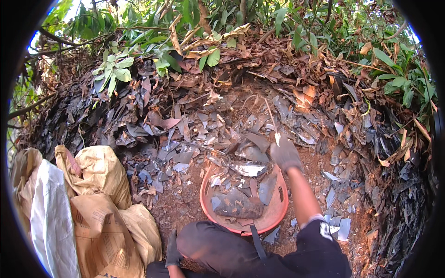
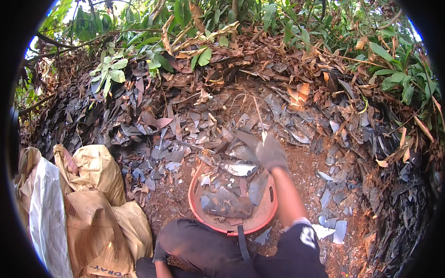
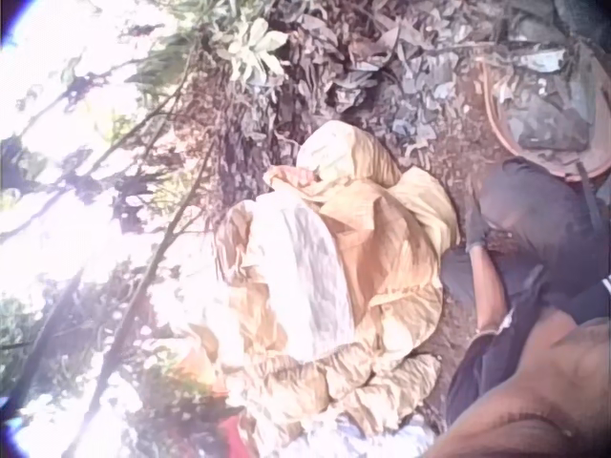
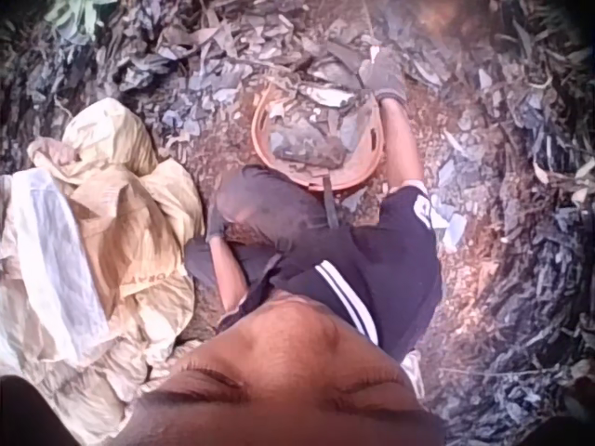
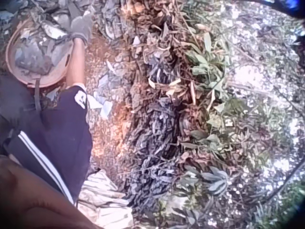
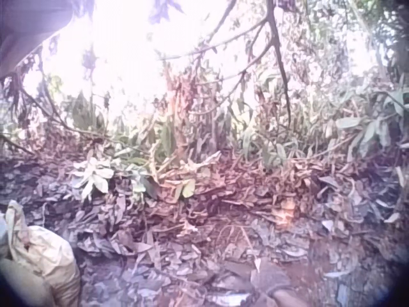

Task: The person scoops broken glass and debris from the ground into a red dustpan using a small hand shovel. They then pour the collected debris into a large sack and repeat the process with another sack.

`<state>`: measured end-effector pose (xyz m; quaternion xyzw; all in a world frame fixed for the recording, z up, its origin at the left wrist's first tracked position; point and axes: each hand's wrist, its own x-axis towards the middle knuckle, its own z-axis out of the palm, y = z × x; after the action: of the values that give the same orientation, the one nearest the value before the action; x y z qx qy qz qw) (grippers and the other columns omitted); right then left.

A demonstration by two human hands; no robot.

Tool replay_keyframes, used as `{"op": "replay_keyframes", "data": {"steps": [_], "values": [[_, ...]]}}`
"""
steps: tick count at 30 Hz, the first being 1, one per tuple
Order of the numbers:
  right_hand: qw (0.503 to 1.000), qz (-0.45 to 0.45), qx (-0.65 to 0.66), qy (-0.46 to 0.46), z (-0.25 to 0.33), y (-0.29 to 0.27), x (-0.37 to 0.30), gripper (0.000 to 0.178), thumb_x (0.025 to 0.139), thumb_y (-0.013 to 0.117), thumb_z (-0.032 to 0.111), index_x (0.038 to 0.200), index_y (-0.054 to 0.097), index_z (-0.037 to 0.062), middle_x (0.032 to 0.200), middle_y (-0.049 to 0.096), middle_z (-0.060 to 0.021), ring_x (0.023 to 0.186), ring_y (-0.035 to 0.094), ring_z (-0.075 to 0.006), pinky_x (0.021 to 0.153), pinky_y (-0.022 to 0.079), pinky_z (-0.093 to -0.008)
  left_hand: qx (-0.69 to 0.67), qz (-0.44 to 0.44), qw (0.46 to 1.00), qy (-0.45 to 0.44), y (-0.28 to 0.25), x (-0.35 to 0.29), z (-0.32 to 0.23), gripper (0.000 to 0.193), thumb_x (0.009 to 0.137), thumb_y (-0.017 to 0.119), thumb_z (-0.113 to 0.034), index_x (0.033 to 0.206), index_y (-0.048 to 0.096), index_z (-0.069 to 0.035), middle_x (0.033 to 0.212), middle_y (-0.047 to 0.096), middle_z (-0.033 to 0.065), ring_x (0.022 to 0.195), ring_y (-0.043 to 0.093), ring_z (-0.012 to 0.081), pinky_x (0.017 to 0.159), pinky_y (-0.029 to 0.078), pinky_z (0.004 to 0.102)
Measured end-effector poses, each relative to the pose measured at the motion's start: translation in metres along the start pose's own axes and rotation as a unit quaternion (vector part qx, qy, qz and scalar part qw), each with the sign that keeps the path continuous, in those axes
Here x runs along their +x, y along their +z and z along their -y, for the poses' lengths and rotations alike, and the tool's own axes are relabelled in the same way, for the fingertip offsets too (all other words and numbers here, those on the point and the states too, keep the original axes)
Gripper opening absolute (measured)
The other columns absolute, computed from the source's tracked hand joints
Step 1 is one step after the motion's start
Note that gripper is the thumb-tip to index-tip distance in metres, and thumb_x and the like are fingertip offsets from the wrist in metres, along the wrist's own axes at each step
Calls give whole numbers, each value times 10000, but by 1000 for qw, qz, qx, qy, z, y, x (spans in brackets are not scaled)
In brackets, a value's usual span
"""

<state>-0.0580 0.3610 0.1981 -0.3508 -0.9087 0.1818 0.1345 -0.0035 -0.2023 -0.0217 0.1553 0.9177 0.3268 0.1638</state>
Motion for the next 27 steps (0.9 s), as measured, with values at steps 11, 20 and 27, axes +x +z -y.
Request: {"op": "replay_keyframes", "data": {"steps": [11,20,27], "values": [[984,160,-53,49,-2,92,-24,497,833,610,156,1223,467,-115,1168,611,-361,1125,614,-463,954,501,-478,-31,-84,996,-2,-32,-24,-30,1014,667,823,-342,1494,330,-24,1441,441,264,1324,426,442,1100,365,464],[991,99,-64,57,-30,82,-82,478,800,588,113,1200,456,-113,1202,568,-362,1170,567,-467,994,468,-480,-68,-12,998,-8,-42,-15,-79,1048,634,845,-365,1485,336,-28,1483,388,258,1355,388,437,1120,353,471],[985,143,-87,36,-8,77,-90,541,783,609,131,1231,445,-124,1210,556,-374,1192,570,-428,997,469,-446,36,-33,999,17,-36,-31,-35,954,721,782,-352,1477,324,6,1450,407,290,1347,401,445,1112,370,474]]}}
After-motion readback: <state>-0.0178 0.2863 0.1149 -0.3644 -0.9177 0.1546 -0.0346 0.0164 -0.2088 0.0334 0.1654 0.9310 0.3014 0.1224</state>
